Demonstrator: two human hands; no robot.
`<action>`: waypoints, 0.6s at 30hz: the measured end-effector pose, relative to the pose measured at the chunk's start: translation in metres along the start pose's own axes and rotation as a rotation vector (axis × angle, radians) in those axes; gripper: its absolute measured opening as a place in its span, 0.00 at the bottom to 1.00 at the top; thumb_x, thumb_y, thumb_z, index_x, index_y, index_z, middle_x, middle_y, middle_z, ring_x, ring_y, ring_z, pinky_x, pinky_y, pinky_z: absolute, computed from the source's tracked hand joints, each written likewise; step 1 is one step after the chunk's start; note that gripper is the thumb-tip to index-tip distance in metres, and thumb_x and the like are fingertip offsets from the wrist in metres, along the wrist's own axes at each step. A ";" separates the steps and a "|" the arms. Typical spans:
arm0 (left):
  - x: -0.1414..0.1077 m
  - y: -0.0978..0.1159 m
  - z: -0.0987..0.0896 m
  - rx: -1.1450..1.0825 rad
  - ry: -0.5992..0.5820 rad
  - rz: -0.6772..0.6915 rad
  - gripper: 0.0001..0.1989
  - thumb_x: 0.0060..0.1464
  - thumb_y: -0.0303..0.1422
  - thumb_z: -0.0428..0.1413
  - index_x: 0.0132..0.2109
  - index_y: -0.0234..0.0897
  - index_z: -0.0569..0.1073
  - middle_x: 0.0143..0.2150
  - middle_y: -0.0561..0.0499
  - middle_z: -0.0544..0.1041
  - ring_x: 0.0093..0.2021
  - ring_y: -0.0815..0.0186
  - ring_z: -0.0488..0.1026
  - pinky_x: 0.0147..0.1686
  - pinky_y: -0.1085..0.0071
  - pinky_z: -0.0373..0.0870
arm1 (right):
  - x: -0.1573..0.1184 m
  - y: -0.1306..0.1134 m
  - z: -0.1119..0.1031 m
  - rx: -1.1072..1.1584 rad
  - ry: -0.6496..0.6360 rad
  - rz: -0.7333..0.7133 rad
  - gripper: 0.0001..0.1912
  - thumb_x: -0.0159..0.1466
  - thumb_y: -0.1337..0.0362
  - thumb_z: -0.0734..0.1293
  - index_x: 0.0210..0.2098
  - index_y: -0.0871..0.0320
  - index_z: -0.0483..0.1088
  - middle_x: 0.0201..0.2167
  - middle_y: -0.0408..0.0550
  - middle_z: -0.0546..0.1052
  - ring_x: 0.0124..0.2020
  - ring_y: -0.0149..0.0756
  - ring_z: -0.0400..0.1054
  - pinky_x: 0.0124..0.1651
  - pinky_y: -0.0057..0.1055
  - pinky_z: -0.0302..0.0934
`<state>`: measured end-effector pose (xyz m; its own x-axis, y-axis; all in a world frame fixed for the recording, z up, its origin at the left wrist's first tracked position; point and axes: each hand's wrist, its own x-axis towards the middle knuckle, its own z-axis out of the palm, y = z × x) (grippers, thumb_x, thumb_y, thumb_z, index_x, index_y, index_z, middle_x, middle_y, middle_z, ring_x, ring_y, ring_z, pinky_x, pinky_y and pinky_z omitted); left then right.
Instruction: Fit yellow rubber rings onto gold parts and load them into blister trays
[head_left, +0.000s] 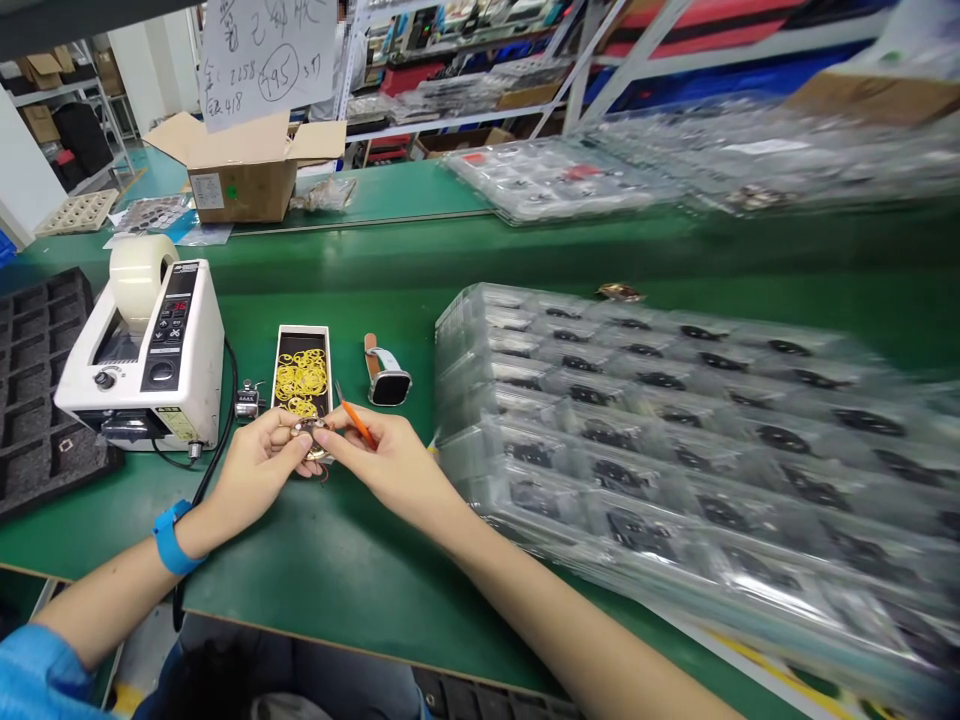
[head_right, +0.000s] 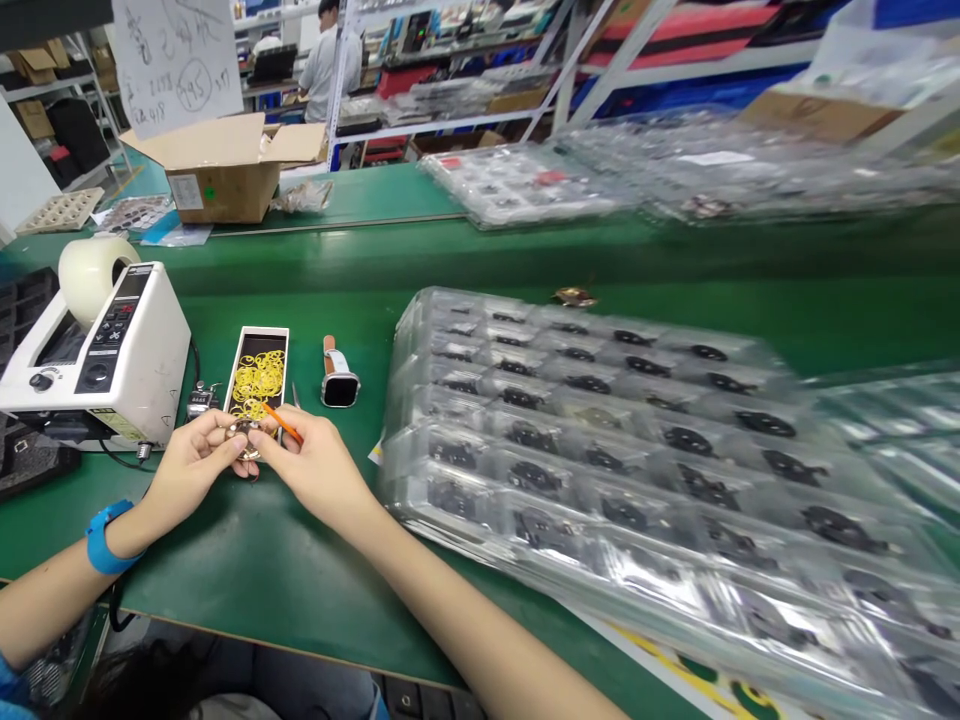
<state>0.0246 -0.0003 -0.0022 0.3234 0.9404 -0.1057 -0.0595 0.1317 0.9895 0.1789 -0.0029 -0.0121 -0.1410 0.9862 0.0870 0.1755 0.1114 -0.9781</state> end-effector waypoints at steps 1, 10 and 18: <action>0.000 0.000 0.000 0.010 0.001 0.001 0.16 0.47 0.42 0.62 0.32 0.34 0.68 0.23 0.54 0.74 0.23 0.71 0.72 0.28 0.74 0.71 | 0.000 0.000 0.000 0.005 -0.009 0.001 0.15 0.57 0.52 0.65 0.22 0.57 0.66 0.19 0.41 0.66 0.22 0.31 0.59 0.28 0.29 0.58; 0.002 -0.010 -0.004 0.232 -0.079 0.016 0.11 0.54 0.39 0.55 0.35 0.35 0.68 0.26 0.52 0.74 0.27 0.67 0.74 0.31 0.71 0.71 | 0.001 0.001 -0.003 -0.257 -0.008 -0.163 0.13 0.61 0.62 0.59 0.21 0.55 0.57 0.21 0.41 0.63 0.23 0.30 0.57 0.25 0.27 0.53; 0.006 0.003 -0.008 0.372 0.012 0.181 0.02 0.49 0.29 0.56 0.32 0.36 0.71 0.28 0.53 0.72 0.29 0.69 0.68 0.31 0.74 0.63 | -0.017 -0.001 -0.001 -0.876 0.324 -0.819 0.06 0.63 0.67 0.62 0.37 0.56 0.72 0.32 0.49 0.77 0.30 0.35 0.68 0.28 0.29 0.57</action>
<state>0.0186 0.0088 -0.0008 0.3282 0.9417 0.0747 0.2316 -0.1569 0.9601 0.1824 -0.0200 -0.0122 -0.2906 0.5589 0.7766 0.7579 0.6299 -0.1697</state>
